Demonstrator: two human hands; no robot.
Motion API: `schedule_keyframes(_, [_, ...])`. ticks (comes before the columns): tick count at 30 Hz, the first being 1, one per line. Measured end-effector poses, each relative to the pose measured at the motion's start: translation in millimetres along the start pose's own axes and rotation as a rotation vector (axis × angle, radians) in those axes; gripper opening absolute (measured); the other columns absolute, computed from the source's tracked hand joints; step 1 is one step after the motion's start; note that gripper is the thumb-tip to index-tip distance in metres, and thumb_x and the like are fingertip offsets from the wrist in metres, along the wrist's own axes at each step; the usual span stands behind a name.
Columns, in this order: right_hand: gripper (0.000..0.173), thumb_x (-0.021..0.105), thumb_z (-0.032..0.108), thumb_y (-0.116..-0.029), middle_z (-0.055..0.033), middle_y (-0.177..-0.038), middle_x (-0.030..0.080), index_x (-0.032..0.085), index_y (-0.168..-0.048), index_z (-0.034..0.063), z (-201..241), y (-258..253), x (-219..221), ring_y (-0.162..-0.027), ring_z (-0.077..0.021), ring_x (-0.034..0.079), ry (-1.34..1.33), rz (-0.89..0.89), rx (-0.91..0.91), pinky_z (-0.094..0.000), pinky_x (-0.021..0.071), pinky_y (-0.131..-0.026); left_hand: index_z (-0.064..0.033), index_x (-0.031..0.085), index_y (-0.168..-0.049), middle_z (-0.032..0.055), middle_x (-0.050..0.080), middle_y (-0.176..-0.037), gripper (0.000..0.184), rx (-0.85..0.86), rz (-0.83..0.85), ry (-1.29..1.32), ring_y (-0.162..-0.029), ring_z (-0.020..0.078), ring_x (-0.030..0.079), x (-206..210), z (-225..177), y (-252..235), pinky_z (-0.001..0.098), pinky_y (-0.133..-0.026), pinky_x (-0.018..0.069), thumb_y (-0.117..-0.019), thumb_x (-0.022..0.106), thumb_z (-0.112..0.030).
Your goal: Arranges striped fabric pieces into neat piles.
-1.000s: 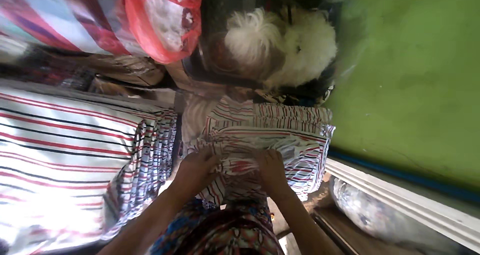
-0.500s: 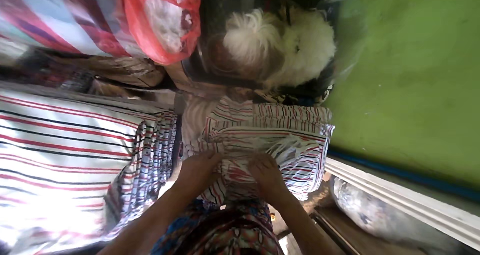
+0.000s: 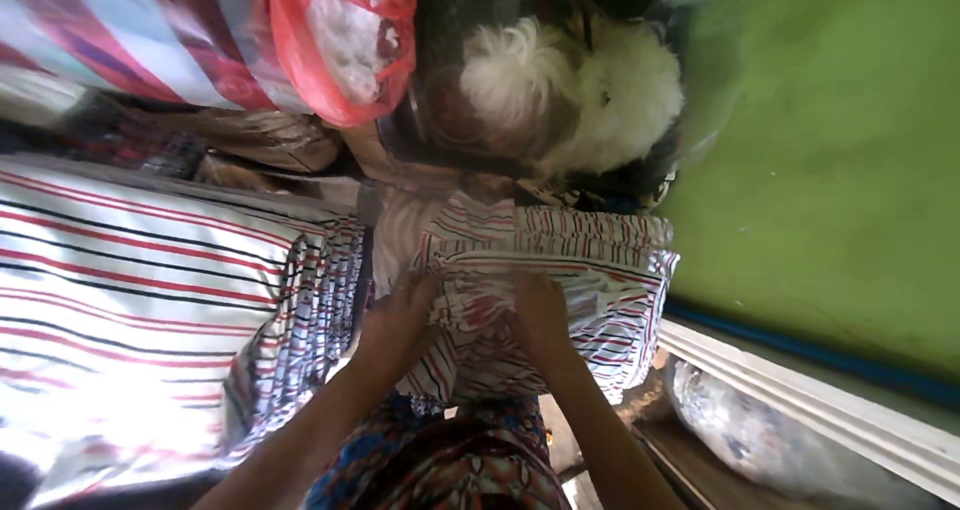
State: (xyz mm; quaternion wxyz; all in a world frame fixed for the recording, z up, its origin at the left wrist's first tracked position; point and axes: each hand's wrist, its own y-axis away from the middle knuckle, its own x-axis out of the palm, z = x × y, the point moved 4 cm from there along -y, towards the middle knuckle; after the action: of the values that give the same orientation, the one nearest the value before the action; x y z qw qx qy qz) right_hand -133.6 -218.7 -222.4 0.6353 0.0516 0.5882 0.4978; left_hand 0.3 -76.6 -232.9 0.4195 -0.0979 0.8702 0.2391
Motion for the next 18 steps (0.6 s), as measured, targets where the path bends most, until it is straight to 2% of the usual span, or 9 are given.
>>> schedule_keyframes(2, [0.045, 0.073, 0.007, -0.0875, -0.0299, -0.123, 0.067, 0.063, -0.128, -0.0091, -2.9, 14.3, 5.3, -0.122, -0.0498, 0.059, -0.021, -0.138, -0.089, -0.0627, 0.0418, -0.105, -0.0014, 0.059, -0.138, 0.0346, 0.054, -0.138, 0.067, 0.015, -0.031, 0.012, -0.087, 0.0518, 0.069, 4.7, 6.2, -1.7, 0.0620, -0.070, 0.0561, -0.0755, 0.084, -0.009])
schedule_keyframes(4, [0.037, 0.081, 0.004, -0.0750, -0.0286, -0.104, 0.071, 0.072, -0.109, -0.0072, -9.3, 30.7, 19.2, -0.104, -0.0502, 0.067, -0.003, -0.427, -0.255, -0.0628, 0.0513, -0.091, -0.0002, 0.065, -0.128, 0.0348, 0.053, -0.139, 0.055, 0.007, -0.007, 0.025, -0.089, 0.0528, 0.068, 6.8, 10.9, -2.6, 0.0634, -0.071, 0.0552, -0.0766, 0.083, -0.009])
schedule_keyframes(6, [0.032, 0.083, 0.006, -0.0671, -0.0254, -0.102, 0.072, 0.075, -0.097, -0.0022, -13.0, 44.6, 31.6, -0.096, -0.0464, 0.070, 0.040, -0.648, -0.380, -0.0564, 0.0568, -0.083, 0.0013, 0.069, -0.116, 0.0354, 0.055, -0.135, 0.045, 0.021, -0.028, 0.026, -0.087, 0.0535, 0.068, 8.1, 14.0, -0.5, 0.0645, -0.070, 0.0553, -0.0742, 0.084, -0.009])
schedule_keyframes(8, [0.023, 0.080, 0.009, -0.0707, -0.0231, -0.110, 0.073, 0.075, -0.092, 0.0003, -14.8, 53.9, 40.3, -0.102, -0.0436, 0.071, 0.067, -0.728, -0.459, -0.0527, 0.0574, -0.086, 0.0021, 0.071, -0.107, 0.0339, 0.060, -0.128, 0.040, 0.083, -0.092, 0.019, -0.085, 0.0518, 0.068, 10.4, 14.3, 6.3, 0.0636, -0.068, 0.0555, -0.0719, 0.085, -0.010])
schedule_keyframes(11, [0.025, 0.077, 0.009, -0.0689, -0.0185, -0.096, 0.074, 0.071, -0.091, -0.0015, -15.3, 53.3, 40.1, -0.093, -0.0396, 0.071, 0.035, -0.643, -0.486, -0.0539, 0.0548, -0.083, 0.0027, 0.072, -0.099, 0.0283, 0.068, -0.117, 0.034, 0.177, -0.191, 0.001, -0.086, 0.0472, 0.071, 14.3, 13.8, 17.4, 0.0604, -0.068, 0.0565, -0.0689, 0.083, -0.007])
schedule_keyframes(12, [0.031, 0.080, 0.005, -0.0685, -0.0214, -0.096, 0.073, 0.071, -0.096, -0.0055, -13.5, 50.9, 33.6, -0.095, -0.0427, 0.070, -0.019, -0.490, -0.410, -0.0594, 0.0523, -0.087, 0.0031, 0.073, -0.099, 0.0268, 0.070, -0.114, 0.033, 0.190, -0.207, -0.008, -0.087, 0.0466, 0.072, 15.5, 14.2, 19.6, 0.0603, -0.069, 0.0567, -0.0689, 0.082, -0.007])
schedule_keyframes(14, [0.047, 0.079, 0.002, -0.0772, -0.0262, -0.115, 0.070, 0.066, -0.121, -0.0089, -10.7, 40.7, 18.0, -0.113, -0.0461, 0.064, -0.105, -0.139, -0.186, -0.0641, 0.0412, -0.104, 0.0036, 0.073, -0.099, 0.0244, 0.073, -0.106, 0.032, 0.230, -0.238, -0.038, -0.085, 0.0445, 0.073, 16.8, 14.3, 23.4, 0.0588, -0.069, 0.0576, -0.0708, 0.081, -0.009])
schedule_keyframes(16, [0.071, 0.076, 0.005, -0.0846, -0.0251, -0.133, 0.064, 0.048, -0.149, -0.0012, -9.9, 27.9, 10.0, -0.127, -0.0449, 0.057, -0.080, 0.093, -0.077, -0.0628, 0.0333, -0.112, 0.0030, 0.073, -0.097, 0.0229, 0.074, -0.102, 0.028, 0.287, -0.275, -0.073, -0.083, 0.0421, 0.073, 16.4, 11.8, 27.5, 0.0558, -0.067, 0.0578, -0.0737, 0.076, -0.013])
schedule_keyframes(18, [0.082, 0.072, 0.007, -0.0894, -0.0239, -0.139, 0.061, 0.032, -0.161, 0.0104, -9.5, 16.3, 8.3, -0.132, -0.0447, 0.053, -0.020, 0.256, -0.071, -0.0627, 0.0288, -0.115, 0.0023, 0.073, -0.094, 0.0226, 0.074, -0.100, 0.020, 0.334, -0.298, -0.085, -0.083, 0.0413, 0.074, 15.6, 7.6, 31.7, 0.0540, -0.068, 0.0579, -0.0774, 0.072, -0.010])
